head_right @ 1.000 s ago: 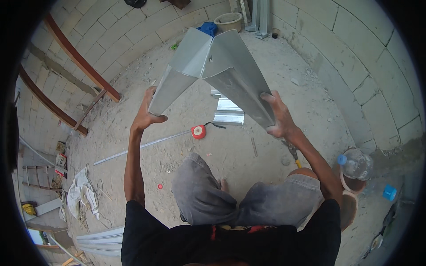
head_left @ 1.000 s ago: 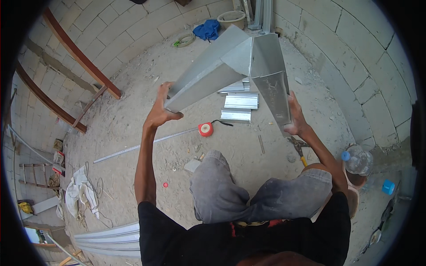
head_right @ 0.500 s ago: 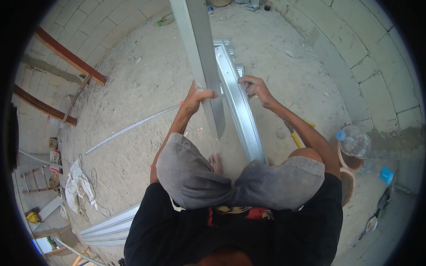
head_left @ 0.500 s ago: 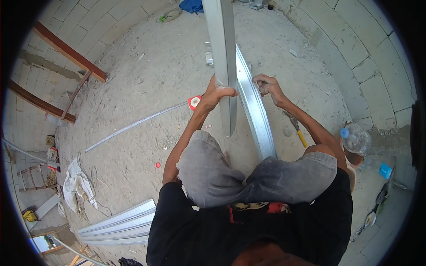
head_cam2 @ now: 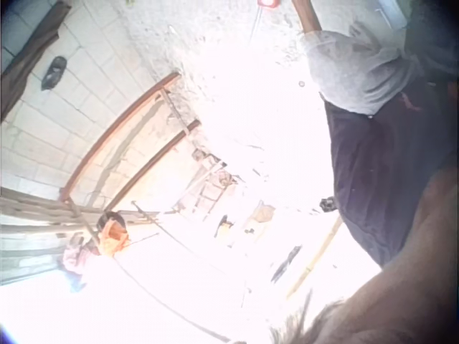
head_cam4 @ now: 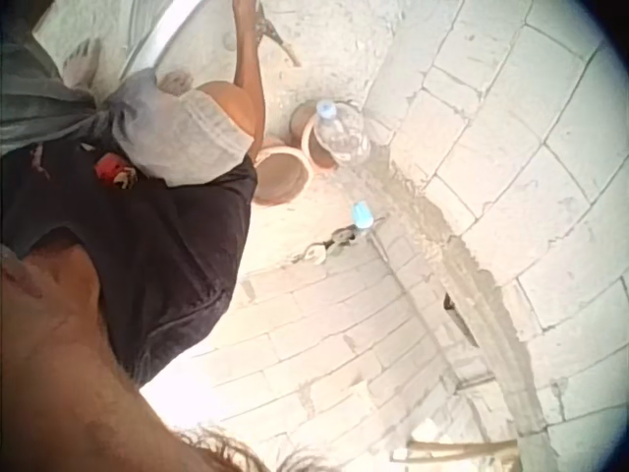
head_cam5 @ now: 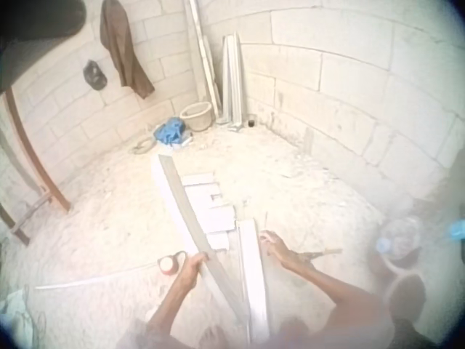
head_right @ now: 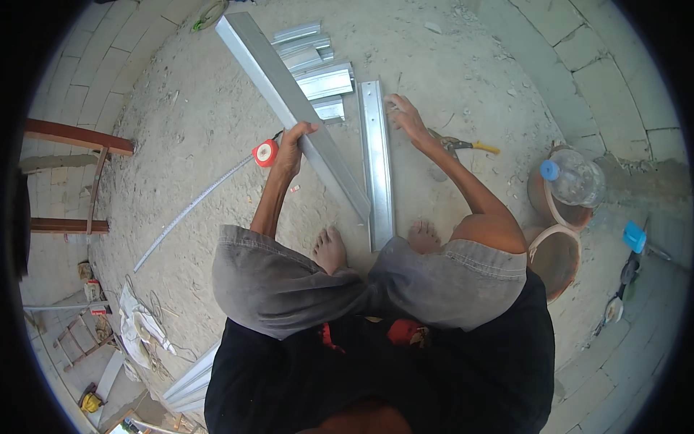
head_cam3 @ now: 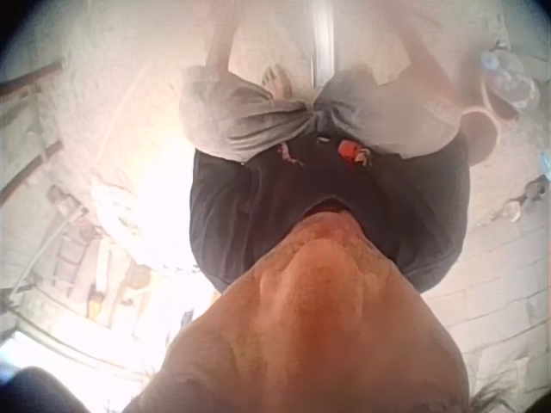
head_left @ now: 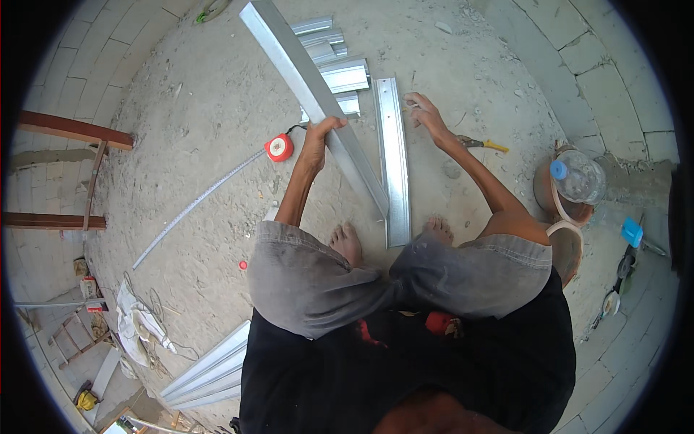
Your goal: The person measures a metal truss with a tape measure, cuts it using tin snips, and kemudian uses a hammer and pliers to bend and join the metal pieces.
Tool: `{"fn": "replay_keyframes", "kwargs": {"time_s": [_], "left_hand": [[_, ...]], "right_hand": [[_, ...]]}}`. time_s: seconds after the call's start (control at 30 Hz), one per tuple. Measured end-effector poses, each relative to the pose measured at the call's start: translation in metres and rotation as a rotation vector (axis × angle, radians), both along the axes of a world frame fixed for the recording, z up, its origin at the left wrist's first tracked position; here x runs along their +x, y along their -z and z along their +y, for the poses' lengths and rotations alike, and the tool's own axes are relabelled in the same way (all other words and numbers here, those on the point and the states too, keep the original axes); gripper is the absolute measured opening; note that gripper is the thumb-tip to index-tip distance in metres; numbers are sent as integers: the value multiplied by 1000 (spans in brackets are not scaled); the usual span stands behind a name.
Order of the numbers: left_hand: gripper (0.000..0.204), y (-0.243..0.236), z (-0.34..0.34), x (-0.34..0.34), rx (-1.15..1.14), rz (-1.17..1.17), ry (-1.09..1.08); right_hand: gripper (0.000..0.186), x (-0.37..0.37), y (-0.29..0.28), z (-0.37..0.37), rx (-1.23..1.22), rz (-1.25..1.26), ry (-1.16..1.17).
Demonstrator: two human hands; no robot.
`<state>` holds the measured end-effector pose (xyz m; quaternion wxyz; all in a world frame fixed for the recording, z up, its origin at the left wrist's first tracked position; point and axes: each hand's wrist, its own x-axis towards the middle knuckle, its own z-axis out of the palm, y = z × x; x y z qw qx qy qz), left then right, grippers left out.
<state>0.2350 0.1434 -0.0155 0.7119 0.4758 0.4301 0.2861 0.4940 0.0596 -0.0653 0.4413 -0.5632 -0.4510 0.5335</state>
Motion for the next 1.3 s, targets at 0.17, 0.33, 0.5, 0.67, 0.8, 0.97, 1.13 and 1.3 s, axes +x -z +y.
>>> {"fn": "replay_keyframes", "kwargs": {"time_s": [0.17, 0.33, 0.5, 0.67, 0.8, 0.97, 1.13, 1.3], "left_hand": [[46, -12, -20, 31, -74, -32, 239], [89, -16, -35, 89, -67, -94, 272], [101, 33, -24, 82, 311, 292, 217], [84, 80, -55, 55, 362, 1014, 640], [71, 107, -74, 41, 373, 1048, 718], [50, 120, -82, 54, 430, 929, 583], [45, 96, -68, 63, 437, 787, 366], [49, 92, -65, 129, 495, 597, 266]], "right_hand": [[55, -43, -36, -27, -14, 222, -56], [57, -51, -34, -48, -50, 687, 295], [23, 11, -8, -54, -26, 430, 510], [16, 149, 13, -66, -21, -263, 579], [28, 198, 49, -47, -36, -503, 556], [25, 210, 68, -58, -52, -1010, 508], [48, 123, 22, -50, 57, -936, 466], [50, 74, 11, -73, -41, -587, 200]]}}
